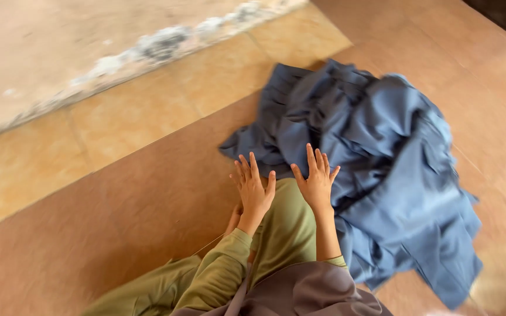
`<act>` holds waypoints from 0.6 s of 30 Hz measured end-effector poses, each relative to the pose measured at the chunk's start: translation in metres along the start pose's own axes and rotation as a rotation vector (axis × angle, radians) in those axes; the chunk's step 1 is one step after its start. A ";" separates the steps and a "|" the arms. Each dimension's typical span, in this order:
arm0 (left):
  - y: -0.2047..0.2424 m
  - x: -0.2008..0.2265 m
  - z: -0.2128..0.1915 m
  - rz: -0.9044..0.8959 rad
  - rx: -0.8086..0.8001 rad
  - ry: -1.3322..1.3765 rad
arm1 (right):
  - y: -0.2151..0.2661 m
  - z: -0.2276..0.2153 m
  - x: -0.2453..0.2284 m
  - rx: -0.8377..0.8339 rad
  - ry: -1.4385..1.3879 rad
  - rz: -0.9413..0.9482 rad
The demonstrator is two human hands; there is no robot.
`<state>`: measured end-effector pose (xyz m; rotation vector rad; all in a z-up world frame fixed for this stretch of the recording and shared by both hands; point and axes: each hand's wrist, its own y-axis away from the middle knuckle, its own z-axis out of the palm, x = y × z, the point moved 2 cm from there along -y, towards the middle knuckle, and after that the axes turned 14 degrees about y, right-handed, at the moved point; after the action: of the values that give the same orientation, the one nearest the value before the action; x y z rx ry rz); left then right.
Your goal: A person sitting on the floor is unfolding and then neatly folding pairs of blue trousers.
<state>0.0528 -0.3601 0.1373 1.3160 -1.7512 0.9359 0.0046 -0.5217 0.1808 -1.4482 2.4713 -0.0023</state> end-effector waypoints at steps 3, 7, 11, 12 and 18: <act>0.003 0.024 0.046 0.062 -0.149 0.158 | 0.008 -0.004 0.056 0.072 -0.026 0.163; 0.019 0.028 0.103 0.099 -0.375 0.480 | 0.023 0.017 0.116 0.151 -0.057 0.367; 0.046 0.001 0.160 0.068 -0.582 0.566 | 0.048 0.036 0.157 0.253 -0.238 0.693; 0.052 -0.002 0.164 0.043 -0.646 0.552 | 0.055 0.038 0.161 0.286 -0.246 0.760; 0.052 -0.003 0.158 -0.063 -0.774 0.562 | 0.067 0.090 0.209 0.259 -0.362 0.782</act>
<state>-0.0178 -0.4867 0.0563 0.5299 -1.3855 0.4360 -0.1279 -0.6549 0.0358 -0.2889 2.4361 0.0839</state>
